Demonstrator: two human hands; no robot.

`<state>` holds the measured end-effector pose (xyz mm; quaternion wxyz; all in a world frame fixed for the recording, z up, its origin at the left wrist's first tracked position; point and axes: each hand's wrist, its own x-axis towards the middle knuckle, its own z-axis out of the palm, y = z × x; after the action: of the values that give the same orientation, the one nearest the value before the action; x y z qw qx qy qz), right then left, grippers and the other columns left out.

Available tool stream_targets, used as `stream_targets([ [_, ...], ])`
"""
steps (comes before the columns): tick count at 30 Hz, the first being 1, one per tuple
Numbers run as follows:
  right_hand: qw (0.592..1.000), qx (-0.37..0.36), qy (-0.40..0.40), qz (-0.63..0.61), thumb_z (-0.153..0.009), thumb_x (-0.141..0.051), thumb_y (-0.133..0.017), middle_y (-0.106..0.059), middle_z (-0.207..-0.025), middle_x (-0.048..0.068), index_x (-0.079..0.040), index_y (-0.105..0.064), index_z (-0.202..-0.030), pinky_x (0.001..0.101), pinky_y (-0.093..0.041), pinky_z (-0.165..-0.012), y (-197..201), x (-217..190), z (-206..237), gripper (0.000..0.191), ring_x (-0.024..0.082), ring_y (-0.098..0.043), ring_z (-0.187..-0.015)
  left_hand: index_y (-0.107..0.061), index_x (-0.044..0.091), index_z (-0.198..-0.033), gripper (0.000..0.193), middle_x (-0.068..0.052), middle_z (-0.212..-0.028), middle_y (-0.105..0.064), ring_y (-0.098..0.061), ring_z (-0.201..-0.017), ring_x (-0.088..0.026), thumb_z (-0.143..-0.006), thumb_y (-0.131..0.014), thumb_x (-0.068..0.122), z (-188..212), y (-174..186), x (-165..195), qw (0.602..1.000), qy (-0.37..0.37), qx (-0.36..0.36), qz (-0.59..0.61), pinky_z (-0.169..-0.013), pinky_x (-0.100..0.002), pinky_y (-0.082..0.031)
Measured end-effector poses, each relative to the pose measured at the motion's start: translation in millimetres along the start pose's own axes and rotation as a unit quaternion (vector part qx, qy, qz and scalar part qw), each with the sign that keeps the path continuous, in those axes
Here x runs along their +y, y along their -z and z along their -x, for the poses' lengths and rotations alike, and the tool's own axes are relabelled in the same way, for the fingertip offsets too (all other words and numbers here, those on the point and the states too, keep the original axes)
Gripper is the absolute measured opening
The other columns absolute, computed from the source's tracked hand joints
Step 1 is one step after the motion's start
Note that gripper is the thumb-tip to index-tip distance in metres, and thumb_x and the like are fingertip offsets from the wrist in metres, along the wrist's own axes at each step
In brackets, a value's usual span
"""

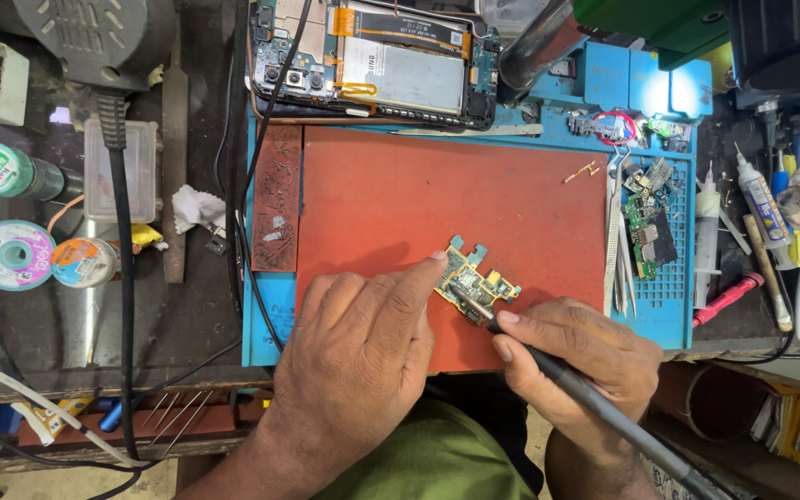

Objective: The person uses a soldering iron to apply heat to multiple points on a small green circuit board. They hold the board with the left hand and move the iron across different solder joints, occasionally repositioning the board on the red mat.

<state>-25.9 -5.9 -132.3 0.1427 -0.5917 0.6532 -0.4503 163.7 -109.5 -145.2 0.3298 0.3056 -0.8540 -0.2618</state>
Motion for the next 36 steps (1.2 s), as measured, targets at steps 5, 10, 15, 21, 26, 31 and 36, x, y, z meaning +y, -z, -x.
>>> stream_targets([
  [5,1.000,0.000,0.000,0.007,-0.077,0.004,-0.082,-0.072,-0.083,0.013,0.003,-0.075,-0.103,0.0262,-0.052,-0.060,0.4,-1.0,-0.5,0.027,0.017,-0.070,-0.070,-0.057,0.001,-0.138,0.052,-0.006,-0.104,-0.071,-0.061,-0.087,-0.022,-0.088,-0.071,0.000,-0.4,-0.1,0.1,1.000,-0.002,0.001,0.000,-0.084,-0.040,-0.049],
  [10,1.000,-0.006,0.007,-0.013,-0.077,0.004,-0.083,-0.071,-0.082,0.012,0.004,-0.074,-0.105,0.0265,-0.052,-0.061,-0.8,-2.7,-1.0,0.028,0.017,-0.070,-0.070,-0.057,0.001,-0.138,0.051,-0.006,-0.104,-0.071,-0.061,-0.088,-0.022,-0.089,-0.070,0.001,-0.1,0.2,0.1,1.000,-0.005,0.007,-0.003,-0.085,-0.040,-0.048],
  [15,1.000,-0.007,0.005,-0.022,-0.079,0.004,-0.082,-0.072,-0.082,0.012,0.004,-0.074,-0.105,0.0259,-0.053,-0.060,-0.5,-0.9,-1.9,0.027,0.016,-0.070,-0.070,-0.057,0.000,-0.138,0.050,-0.007,-0.103,-0.071,-0.060,-0.085,-0.021,-0.089,-0.071,0.001,-0.3,1.1,0.1,1.000,-0.001,-0.004,-0.004,-0.084,-0.039,-0.049],
  [21,1.000,-0.006,0.005,-0.025,-0.079,0.005,-0.082,-0.072,-0.082,0.013,0.005,-0.074,-0.106,0.0263,-0.052,-0.061,-0.5,0.4,-0.4,0.028,0.017,-0.070,-0.070,-0.057,0.000,-0.138,0.051,-0.007,-0.103,-0.071,-0.060,-0.086,-0.021,-0.089,-0.071,0.001,-1.0,0.8,-0.4,1.000,-0.003,-0.001,-0.004,-0.084,-0.039,-0.048],
  [26,1.000,-0.001,0.017,-0.012,-0.078,0.006,-0.082,-0.071,-0.082,0.014,0.006,-0.073,-0.105,0.0257,-0.053,-0.060,-1.3,1.4,-1.1,0.028,0.018,-0.071,-0.069,-0.057,0.000,-0.137,0.051,-0.007,-0.104,-0.071,-0.061,-0.087,-0.022,-0.088,-0.071,0.001,-1.5,1.6,-1.6,1.000,-0.004,-0.002,-0.003,-0.084,-0.040,-0.048],
  [31,0.999,0.000,0.011,-0.037,-0.080,0.007,-0.081,-0.072,-0.085,0.014,0.006,-0.073,-0.107,0.0266,-0.055,-0.064,-1.9,0.9,-1.2,0.028,0.019,-0.072,-0.072,-0.057,0.001,-0.137,0.050,-0.007,-0.105,-0.071,-0.061,-0.087,-0.022,-0.089,-0.071,0.001,-1.8,1.0,-1.9,1.000,-0.003,-0.004,-0.001,-0.084,-0.040,-0.048],
  [36,0.999,-0.002,0.019,-0.030,-0.079,0.007,-0.081,-0.071,-0.083,0.013,0.006,-0.073,-0.107,0.0272,-0.054,-0.063,-2.6,0.4,-1.5,0.029,0.018,-0.071,-0.071,-0.057,0.001,-0.137,0.051,-0.006,-0.104,-0.071,-0.061,-0.088,-0.023,-0.088,-0.071,0.001,-1.1,1.1,-2.3,1.000,-0.006,0.001,0.000,-0.084,-0.040,-0.048],
])
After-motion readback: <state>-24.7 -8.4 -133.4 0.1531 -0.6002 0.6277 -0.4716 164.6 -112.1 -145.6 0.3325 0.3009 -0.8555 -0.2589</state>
